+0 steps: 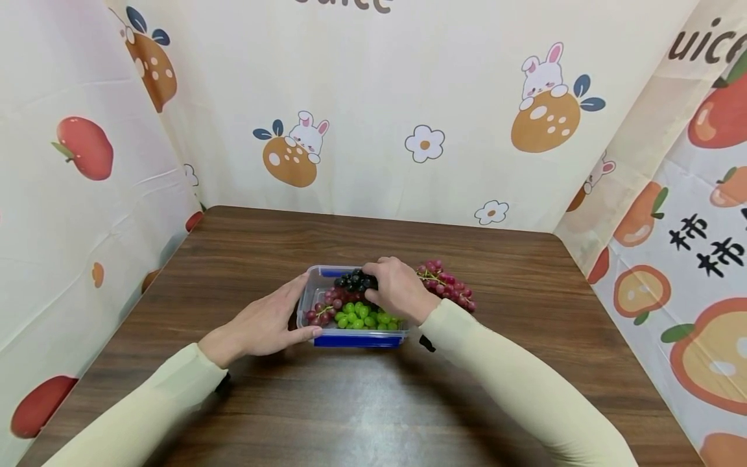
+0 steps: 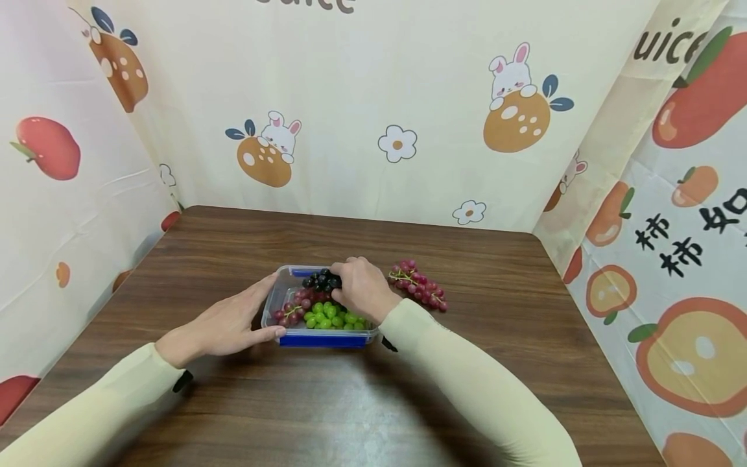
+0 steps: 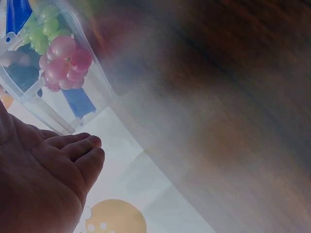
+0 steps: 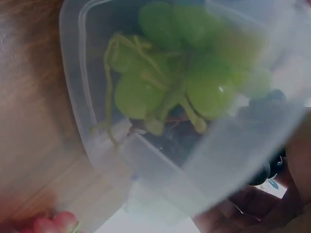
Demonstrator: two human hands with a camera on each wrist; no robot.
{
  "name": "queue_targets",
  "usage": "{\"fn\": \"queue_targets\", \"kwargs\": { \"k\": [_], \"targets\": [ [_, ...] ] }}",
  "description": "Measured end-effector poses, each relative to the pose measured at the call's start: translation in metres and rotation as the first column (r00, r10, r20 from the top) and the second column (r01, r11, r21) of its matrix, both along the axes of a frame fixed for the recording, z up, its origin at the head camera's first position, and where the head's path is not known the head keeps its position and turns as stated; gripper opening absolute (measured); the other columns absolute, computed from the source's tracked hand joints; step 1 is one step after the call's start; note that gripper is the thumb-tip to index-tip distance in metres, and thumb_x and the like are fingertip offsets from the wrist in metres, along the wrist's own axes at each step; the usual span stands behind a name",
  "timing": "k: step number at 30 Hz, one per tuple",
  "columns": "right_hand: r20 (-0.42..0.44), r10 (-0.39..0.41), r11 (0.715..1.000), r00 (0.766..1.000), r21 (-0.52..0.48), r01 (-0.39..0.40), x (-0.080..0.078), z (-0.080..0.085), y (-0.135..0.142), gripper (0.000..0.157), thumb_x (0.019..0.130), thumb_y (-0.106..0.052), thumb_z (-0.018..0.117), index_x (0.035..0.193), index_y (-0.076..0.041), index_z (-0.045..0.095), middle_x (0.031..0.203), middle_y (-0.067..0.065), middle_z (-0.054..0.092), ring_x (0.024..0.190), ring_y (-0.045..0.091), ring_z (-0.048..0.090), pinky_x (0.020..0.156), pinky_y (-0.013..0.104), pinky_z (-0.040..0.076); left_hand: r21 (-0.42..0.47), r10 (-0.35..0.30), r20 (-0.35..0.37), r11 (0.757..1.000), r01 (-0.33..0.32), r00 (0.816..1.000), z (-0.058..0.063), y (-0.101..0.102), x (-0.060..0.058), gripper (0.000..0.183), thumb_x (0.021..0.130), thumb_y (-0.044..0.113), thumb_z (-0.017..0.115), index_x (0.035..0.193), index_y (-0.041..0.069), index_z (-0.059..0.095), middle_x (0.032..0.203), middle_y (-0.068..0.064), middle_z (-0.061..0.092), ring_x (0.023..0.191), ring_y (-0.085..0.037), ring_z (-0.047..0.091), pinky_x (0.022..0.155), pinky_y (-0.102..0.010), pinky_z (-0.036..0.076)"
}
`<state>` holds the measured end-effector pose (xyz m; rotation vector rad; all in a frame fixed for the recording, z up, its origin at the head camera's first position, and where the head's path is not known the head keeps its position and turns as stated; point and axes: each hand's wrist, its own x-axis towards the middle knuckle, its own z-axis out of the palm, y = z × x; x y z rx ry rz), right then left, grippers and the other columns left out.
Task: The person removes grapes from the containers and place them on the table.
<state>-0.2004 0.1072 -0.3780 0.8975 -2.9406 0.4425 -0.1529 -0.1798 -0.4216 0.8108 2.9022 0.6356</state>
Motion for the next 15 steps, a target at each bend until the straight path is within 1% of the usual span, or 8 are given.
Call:
{"fn": "queue_targets", "kwargs": {
  "k": [3,6,9,12,15],
  "targets": [
    [0.001,-0.023,1.000,1.000,-0.005,0.023,0.000,0.005,0.002,0.040,0.094,-0.020,0.072,0.133,-0.010,0.069,0.120,0.011,0.070,0.110,0.029,0.065,0.089,0.042,0.056,0.000,-0.001,-0.004,1.000,0.001,1.000,0.000,0.000,-0.001,0.116,0.087,0.082,0.052,0.166,0.010,0.006,0.168,-0.014,0.023,0.148,-0.032,0.036,0.108,-0.055,0.044],
    [0.003,-0.033,0.999,0.999,-0.002,0.033,0.001,0.008,0.003,0.040,0.094,-0.021,0.073,0.133,-0.011,0.069,0.121,0.010,0.070,0.110,0.028,0.065,0.088,0.041,0.057,-0.003,-0.003,-0.006,1.000,0.003,1.000,0.000,0.000,-0.001,0.116,0.087,0.082,0.052,0.166,0.010,0.007,0.168,-0.014,0.023,0.148,-0.032,0.036,0.107,-0.055,0.044],
    [-0.006,-0.029,1.000,1.000,-0.003,0.029,0.003,0.010,0.004,0.040,0.093,-0.021,0.073,0.132,-0.010,0.069,0.119,0.010,0.071,0.106,0.027,0.065,0.082,0.039,0.057,-0.005,-0.003,-0.005,1.000,0.003,1.000,0.000,0.000,-0.001,0.116,0.087,0.082,0.052,0.166,0.010,0.007,0.168,-0.014,0.023,0.148,-0.032,0.035,0.108,-0.055,0.044],
    [-0.025,-0.029,1.000,0.999,-0.012,0.029,0.004,0.012,0.005,0.040,0.092,-0.020,0.073,0.130,-0.011,0.070,0.113,0.009,0.071,0.097,0.024,0.065,0.072,0.036,0.055,-0.007,-0.004,-0.006,1.000,0.004,1.000,0.000,0.000,0.000,0.116,0.088,0.081,0.053,0.166,0.010,0.006,0.168,-0.014,0.022,0.148,-0.032,0.035,0.108,-0.055,0.044],
    [-0.039,-0.033,0.999,0.999,-0.018,0.032,0.006,0.013,0.006,0.038,0.090,-0.020,0.073,0.128,-0.012,0.072,0.107,0.007,0.070,0.087,0.020,0.061,0.064,0.033,0.051,-0.009,-0.004,-0.005,1.000,0.004,1.000,-0.001,0.000,0.000,0.116,0.088,0.082,0.052,0.166,0.010,0.006,0.168,-0.014,0.021,0.149,-0.032,0.034,0.109,-0.055,0.043]
  ]
}}
